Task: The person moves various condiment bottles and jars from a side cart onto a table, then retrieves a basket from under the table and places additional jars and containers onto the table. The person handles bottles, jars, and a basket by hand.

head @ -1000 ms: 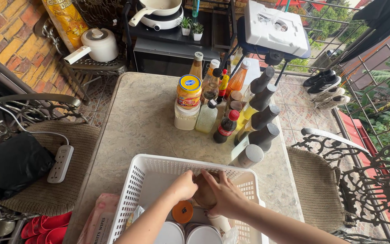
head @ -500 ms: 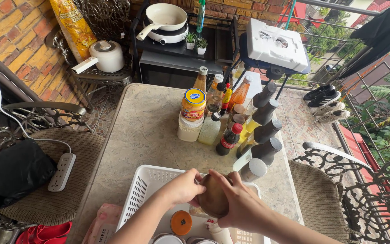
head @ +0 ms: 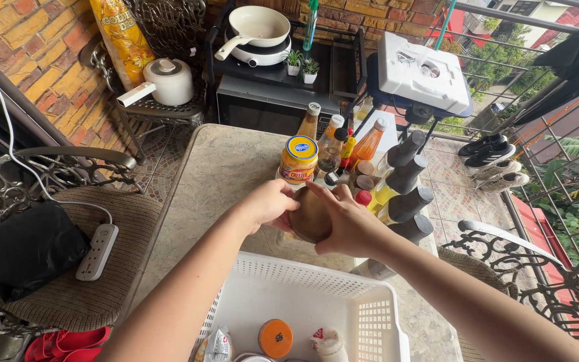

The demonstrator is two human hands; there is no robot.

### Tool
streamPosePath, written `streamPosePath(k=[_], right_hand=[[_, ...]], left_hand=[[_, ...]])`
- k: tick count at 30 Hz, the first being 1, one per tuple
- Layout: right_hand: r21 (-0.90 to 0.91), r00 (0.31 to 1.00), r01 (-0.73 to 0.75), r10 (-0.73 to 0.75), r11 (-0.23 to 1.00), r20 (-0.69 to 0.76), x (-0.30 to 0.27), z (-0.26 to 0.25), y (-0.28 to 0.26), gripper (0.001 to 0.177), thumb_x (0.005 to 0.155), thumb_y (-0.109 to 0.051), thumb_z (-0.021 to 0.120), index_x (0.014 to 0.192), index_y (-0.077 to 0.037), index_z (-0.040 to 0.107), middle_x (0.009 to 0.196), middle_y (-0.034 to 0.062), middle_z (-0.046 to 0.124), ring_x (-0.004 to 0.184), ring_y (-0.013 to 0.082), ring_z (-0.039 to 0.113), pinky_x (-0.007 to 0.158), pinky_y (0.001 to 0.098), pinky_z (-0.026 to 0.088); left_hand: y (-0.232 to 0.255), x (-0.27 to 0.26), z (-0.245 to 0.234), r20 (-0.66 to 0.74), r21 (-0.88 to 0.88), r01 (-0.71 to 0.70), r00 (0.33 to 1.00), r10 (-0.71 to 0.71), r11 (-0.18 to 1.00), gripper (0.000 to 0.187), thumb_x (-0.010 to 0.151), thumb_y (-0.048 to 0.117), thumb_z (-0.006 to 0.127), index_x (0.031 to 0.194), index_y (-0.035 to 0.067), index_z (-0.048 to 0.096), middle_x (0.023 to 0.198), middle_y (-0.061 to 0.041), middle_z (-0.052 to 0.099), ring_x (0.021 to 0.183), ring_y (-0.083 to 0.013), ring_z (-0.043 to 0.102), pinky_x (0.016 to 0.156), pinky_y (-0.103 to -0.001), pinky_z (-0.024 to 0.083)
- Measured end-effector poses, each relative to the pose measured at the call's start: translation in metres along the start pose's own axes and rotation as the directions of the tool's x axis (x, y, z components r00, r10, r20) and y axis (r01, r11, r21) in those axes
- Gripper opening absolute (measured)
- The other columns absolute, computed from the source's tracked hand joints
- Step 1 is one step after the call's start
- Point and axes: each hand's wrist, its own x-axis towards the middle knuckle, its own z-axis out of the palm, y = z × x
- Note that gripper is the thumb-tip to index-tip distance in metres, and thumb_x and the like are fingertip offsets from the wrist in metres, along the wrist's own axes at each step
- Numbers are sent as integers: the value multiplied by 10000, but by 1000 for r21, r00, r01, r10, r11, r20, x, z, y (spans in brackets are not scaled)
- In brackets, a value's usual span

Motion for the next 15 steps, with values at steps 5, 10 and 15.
streamPosePath(k=[5,10,15], right_hand=[[-12,1000,-23,23,1000,1,39,49,15,1262,560,-272,890,1604,-346,184,1348,185,436,1141,405,624,957,452,540],[87,999,-37,36,995,14,58,98,32,1288,539,-252,893,1605,-332,175,1370,182,433,1188,399,598,981,435,536],[98,997,-71,71,993,6,70,123,39,1267,554,-241,888,1605,-305,184,1376,193,431,1211,399,585,993,421,535]], left_hand=[[-54,51,-6,-115,35,28,993,-23,999,271,931,84,617,1195,26,598,1053,-149,718,853,-262,749,689,-404,658],[-108,84,2,-196,80,75,979,-58,994,246,939,88,612,1178,37,637,1051,-132,734,844,-229,729,646,-388,635],[-134,99,1,-210,83,87,975,-68,993,357,912,54,581,1264,41,639,1065,-134,738,811,-223,730,625,-364,587]])
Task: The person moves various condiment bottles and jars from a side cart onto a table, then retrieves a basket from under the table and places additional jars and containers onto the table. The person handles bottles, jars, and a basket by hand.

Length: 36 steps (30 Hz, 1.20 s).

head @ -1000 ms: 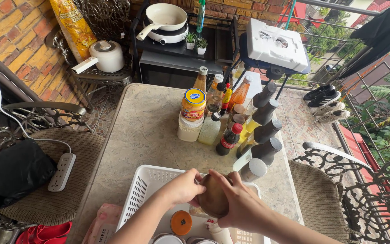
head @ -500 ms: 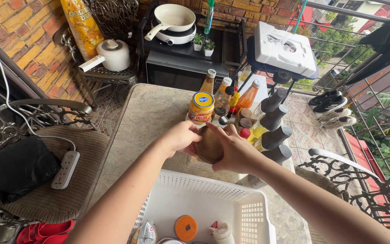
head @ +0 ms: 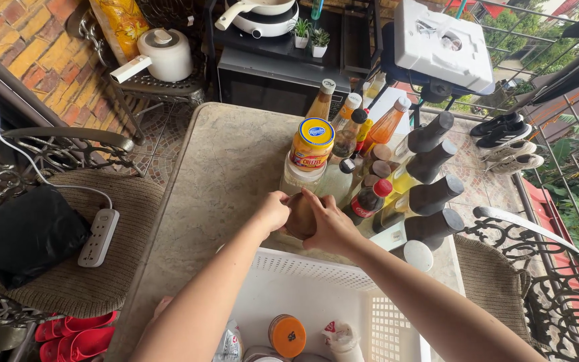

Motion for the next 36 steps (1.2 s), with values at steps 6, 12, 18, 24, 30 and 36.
streamPosePath(k=[6,12,18,24,30,36], right_hand=[[31,1000,5,-4,1000,-25,12,12,-3,1257,573,-249,900,1605,-257,183,1368,204,454,1230,398,576,1017,425,517],[40,990,113,-109,993,-93,36,20,-13,1230,601,-250,941,1579,-185,198,1434,231,416,1295,429,523,1038,452,489],[106,995,53,-43,993,-88,43,24,-26,1179,636,-244,932,1573,-203,218,1491,215,382,1294,445,522,1059,471,479],[73,929,253,-221,965,-298,15,1,-27,913,673,-180,908,1455,-123,438,1410,195,482,1219,410,569,982,475,510],[152,898,429,-438,890,34,-68,-11,-21,508,807,-194,796,1292,-144,654,1169,66,703,1000,220,723,897,355,610],[73,745,527,-502,847,440,-126,29,-30,751,731,-136,842,1422,-158,548,1459,132,539,1329,346,526,1018,474,438]], left_hand=[[-9,13,-12,-61,79,-18,998,23,997,434,884,2,495,1294,45,631,1086,-169,737,822,-243,729,696,-370,581],[-13,17,-41,-120,-60,63,990,-70,996,459,910,7,448,1336,57,610,1185,-162,710,957,-261,719,749,-382,611],[-24,17,-54,-296,-48,-134,948,114,990,476,872,-25,483,1312,41,653,1314,-160,681,1202,-265,640,999,-373,503],[-10,-27,-63,-356,231,-139,909,217,963,534,848,-30,534,1367,75,599,1290,-192,658,1196,-312,637,1015,-395,510],[-11,-137,-63,10,414,-297,947,322,860,442,870,65,635,1310,100,622,1281,-141,631,1119,-292,677,956,-371,543],[-42,-187,-27,235,503,-390,921,312,772,486,827,71,699,1306,84,618,1311,-187,636,1202,-328,630,1005,-394,508]])
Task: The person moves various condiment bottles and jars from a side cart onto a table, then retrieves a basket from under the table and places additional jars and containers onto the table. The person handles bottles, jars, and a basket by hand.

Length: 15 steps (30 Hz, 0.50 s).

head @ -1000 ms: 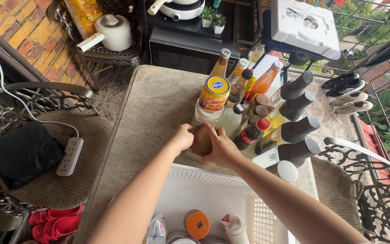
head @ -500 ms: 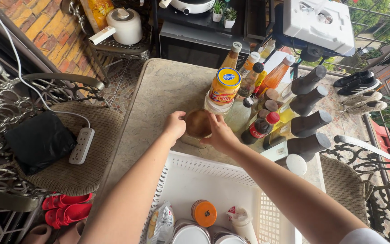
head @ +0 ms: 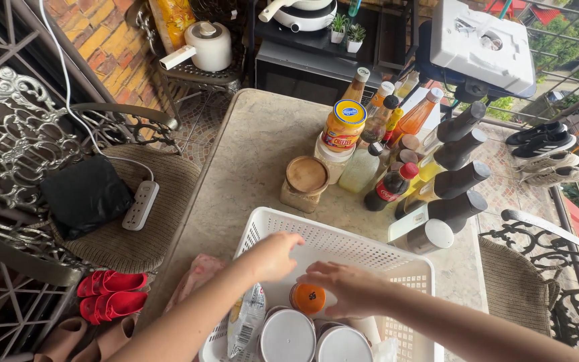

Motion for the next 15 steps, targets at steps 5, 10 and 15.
streamPosePath(k=[5,10,15], right_hand=[[-50,997,-64,67,997,49,13,19,-5,579,745,-165,803,1270,-96,567,1305,119,601,1256,319,569,1018,436,486],[60,985,-172,172,983,4,11,0,-8,518,742,-182,796,1203,-99,575,1176,94,693,1086,310,685,931,423,543],[146,979,-72,98,987,-179,-7,-57,-9,596,704,-151,814,1246,-112,569,1075,75,761,1004,263,730,905,394,558]], left_hand=[[12,-4,40,215,108,183,955,-202,977,458,815,106,717,1264,76,630,1294,-166,674,1210,-329,634,997,-412,519],[34,-4,29,202,11,218,956,-215,976,580,738,156,826,1260,55,595,1279,-153,651,1202,-313,637,993,-397,532],[69,1,-17,20,-172,33,999,-30,985,634,619,192,822,1213,65,645,1161,-135,744,1097,-268,716,941,-360,544]])
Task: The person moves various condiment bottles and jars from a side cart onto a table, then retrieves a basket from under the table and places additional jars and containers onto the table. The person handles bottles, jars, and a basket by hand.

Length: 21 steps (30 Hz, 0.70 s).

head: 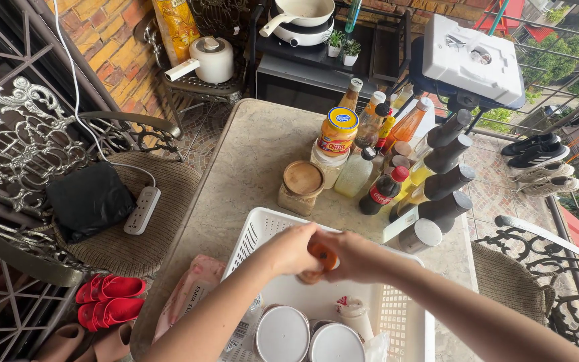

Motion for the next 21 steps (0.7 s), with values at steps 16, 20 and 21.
streamPosePath(k=[16,20,21], right_hand=[[-37,776,-431,350,901,-526,49,-70,101,784,613,-422,906,1244,-51,626,1052,184,746,981,320,741,855,408,588],[27,735,-493,433,869,-521,68,-46,136,759,622,-375,902,1235,-26,622,1074,214,729,1013,341,726,866,418,590],[51,727,-512,464,858,-507,71,-41,143,740,635,-375,900,1221,-19,623,1070,218,731,1014,341,730,870,417,590]], left_hand=[[14,80,-9,-213,130,-8,976,36,991,802,880,357,716,1546,87,362,1477,-198,524,1369,-330,509,1116,-427,428],[-6,75,1,-221,150,-23,974,56,988,816,881,325,720,1555,75,335,1524,-195,466,1403,-332,459,1129,-423,407],[-8,73,3,-210,155,13,978,20,988,808,881,333,711,1554,85,340,1521,-181,475,1402,-324,463,1138,-429,396]])
